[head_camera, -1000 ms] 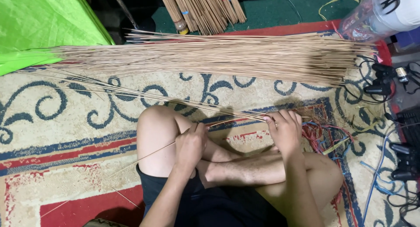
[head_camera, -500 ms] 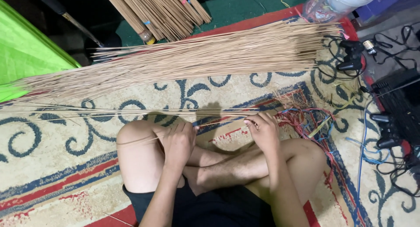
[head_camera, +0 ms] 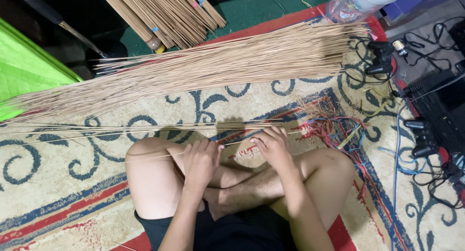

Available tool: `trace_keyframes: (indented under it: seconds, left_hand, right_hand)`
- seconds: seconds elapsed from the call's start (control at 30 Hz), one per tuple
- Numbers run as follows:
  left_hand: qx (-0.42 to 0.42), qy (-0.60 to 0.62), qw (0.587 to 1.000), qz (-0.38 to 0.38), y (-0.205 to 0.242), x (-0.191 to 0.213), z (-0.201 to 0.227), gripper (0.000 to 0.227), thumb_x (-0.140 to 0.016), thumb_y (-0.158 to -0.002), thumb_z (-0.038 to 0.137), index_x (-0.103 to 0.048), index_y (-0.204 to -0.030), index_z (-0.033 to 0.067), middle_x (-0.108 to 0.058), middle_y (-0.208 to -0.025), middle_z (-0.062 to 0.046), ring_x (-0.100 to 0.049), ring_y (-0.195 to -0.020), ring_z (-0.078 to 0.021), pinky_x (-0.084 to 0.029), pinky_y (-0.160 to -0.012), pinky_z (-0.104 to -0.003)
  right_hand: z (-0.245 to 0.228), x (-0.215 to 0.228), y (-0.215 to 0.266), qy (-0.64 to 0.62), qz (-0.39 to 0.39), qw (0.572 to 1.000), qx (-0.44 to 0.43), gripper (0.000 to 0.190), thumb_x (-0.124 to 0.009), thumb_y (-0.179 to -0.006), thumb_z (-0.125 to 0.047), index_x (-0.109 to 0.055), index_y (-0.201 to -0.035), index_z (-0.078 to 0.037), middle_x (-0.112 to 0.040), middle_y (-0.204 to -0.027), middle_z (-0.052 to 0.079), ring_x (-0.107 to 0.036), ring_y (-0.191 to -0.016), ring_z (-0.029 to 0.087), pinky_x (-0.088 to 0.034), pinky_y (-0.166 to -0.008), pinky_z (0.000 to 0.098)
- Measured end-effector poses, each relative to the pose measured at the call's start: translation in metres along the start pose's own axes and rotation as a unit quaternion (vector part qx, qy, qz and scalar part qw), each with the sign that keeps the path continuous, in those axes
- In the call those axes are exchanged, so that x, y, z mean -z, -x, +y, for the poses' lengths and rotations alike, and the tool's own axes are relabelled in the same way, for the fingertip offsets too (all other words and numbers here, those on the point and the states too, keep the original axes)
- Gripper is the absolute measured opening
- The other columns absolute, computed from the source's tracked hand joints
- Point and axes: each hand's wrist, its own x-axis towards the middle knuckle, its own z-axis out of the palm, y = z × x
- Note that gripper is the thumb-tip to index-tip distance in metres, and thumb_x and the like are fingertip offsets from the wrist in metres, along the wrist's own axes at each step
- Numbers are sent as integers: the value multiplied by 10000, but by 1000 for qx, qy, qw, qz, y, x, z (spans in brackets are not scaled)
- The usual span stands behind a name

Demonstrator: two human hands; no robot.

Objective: The person picks thin wooden sticks one at a time from a large bundle on the floor and places them into a smaller organized group on their lap.

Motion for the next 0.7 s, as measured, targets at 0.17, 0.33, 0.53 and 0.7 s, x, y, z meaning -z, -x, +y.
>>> trace_keyframes:
  seconds: [0.17, 0.33, 0.53, 0.7]
  left_hand:
    - [33, -28, 999, 10, 9, 14, -18, 254, -700, -928, 359, -649, -762, 174, -569, -697, -7, -621, -722, -240, -452, -672, -357]
    - [56, -30, 998, 12, 15, 20, -7, 261, -689, -924, 369, -646, -756, 175, -557, -698, -9, -619, -741, -238, -463, -690, -368]
    - [48, -28, 998, 32, 17, 17, -11, 294, -658, -948, 396, -639, -755, 174, -554, -694, -19, -613, -720, -240, -479, -679, -365]
    - [32, -13, 999, 22, 19, 14, 1, 236, -706, -905, 349, -657, -766, 164, -564, -701, -13, -615, -725, -240, -467, -661, -367]
  right_hand:
    - [13, 23, 2, 22, -15, 999, -38, 130, -748, -906, -339, -738, -862, -217, -601, -711, 17, -618, -754, 285, -445, -745, 409]
    - [-2, 20, 2, 19, -20, 999, -21, 106, -728, -910, -315, -726, -857, -223, -576, -717, 21, -611, -787, 284, -442, -758, 405]
    - [-9, 28, -2, -4, -57, 997, -45, 142, -634, -955, -154, -725, -983, -260, -569, -791, 1, -592, -847, 273, -434, -799, 387]
    - [-30, 23, -6, 1, -89, 996, 0, 60, -682, -939, -171, -725, -970, -200, -577, -818, 46, -595, -863, 308, -453, -826, 417]
